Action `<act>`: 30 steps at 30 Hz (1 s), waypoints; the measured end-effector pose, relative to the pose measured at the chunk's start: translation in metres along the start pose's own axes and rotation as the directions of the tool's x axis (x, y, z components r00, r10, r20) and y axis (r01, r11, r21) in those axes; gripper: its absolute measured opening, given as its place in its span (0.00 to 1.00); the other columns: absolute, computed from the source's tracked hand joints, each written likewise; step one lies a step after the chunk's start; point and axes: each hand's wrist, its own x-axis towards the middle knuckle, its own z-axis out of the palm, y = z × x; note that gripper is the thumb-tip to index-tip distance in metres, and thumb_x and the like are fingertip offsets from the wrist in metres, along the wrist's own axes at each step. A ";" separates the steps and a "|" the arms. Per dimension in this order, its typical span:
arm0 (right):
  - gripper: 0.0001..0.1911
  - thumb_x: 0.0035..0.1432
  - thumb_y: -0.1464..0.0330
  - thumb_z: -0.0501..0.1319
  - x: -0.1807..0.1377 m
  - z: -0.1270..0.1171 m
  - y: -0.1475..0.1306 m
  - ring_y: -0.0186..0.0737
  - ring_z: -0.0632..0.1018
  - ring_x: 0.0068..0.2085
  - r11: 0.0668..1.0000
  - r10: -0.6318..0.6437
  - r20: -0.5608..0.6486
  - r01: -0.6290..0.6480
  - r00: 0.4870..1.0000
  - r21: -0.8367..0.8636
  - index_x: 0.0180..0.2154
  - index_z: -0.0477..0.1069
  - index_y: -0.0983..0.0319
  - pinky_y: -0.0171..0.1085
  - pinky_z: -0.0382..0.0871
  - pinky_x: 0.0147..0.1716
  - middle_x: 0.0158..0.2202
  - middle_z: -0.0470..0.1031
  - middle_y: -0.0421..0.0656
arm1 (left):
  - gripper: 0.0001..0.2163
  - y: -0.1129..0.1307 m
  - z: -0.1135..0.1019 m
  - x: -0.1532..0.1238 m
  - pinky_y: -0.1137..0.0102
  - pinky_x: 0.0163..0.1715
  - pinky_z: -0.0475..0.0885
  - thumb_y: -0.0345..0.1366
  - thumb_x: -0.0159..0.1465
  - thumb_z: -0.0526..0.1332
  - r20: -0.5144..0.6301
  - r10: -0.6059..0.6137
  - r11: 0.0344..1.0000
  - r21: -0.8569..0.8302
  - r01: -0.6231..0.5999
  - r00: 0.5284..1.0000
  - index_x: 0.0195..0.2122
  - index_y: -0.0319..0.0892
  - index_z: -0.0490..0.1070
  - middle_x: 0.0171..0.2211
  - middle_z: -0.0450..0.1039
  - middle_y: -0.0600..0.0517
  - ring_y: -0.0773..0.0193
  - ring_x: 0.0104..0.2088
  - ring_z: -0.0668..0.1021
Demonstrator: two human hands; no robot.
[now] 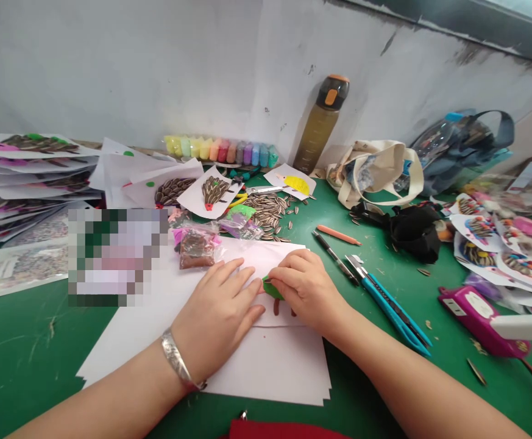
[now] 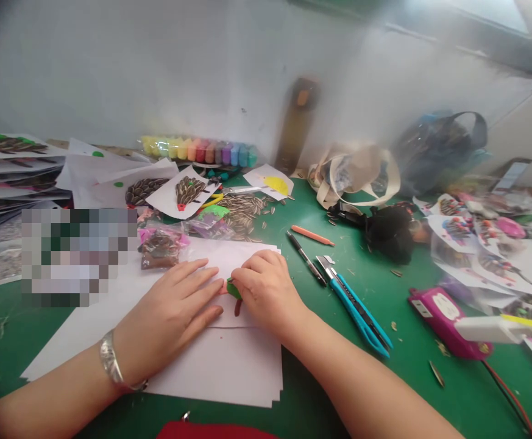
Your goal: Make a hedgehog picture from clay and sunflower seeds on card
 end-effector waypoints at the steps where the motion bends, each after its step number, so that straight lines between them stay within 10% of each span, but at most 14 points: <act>1: 0.11 0.64 0.70 0.57 0.000 0.000 0.000 0.41 0.69 0.40 1.000 -0.001 -0.001 0.001 1.000 -0.004 0.31 0.75 0.59 0.42 0.58 0.43 0.32 0.75 0.42 | 0.13 0.000 0.001 0.000 0.47 0.55 0.64 0.36 0.67 0.55 0.003 0.004 1.000 0.001 -0.004 1.000 0.48 0.38 0.73 0.49 0.73 0.43 0.45 0.56 0.68; 30: 0.12 0.64 0.71 0.56 0.009 0.004 0.003 0.40 0.68 0.40 0.999 -0.032 0.059 0.033 0.998 -0.019 0.30 0.76 0.59 0.42 0.56 0.43 0.31 0.75 0.42 | 0.13 0.000 0.008 0.001 0.46 0.56 0.62 0.35 0.66 0.56 0.092 -0.012 1.000 -0.003 0.013 0.996 0.50 0.38 0.70 0.49 0.73 0.43 0.45 0.57 0.66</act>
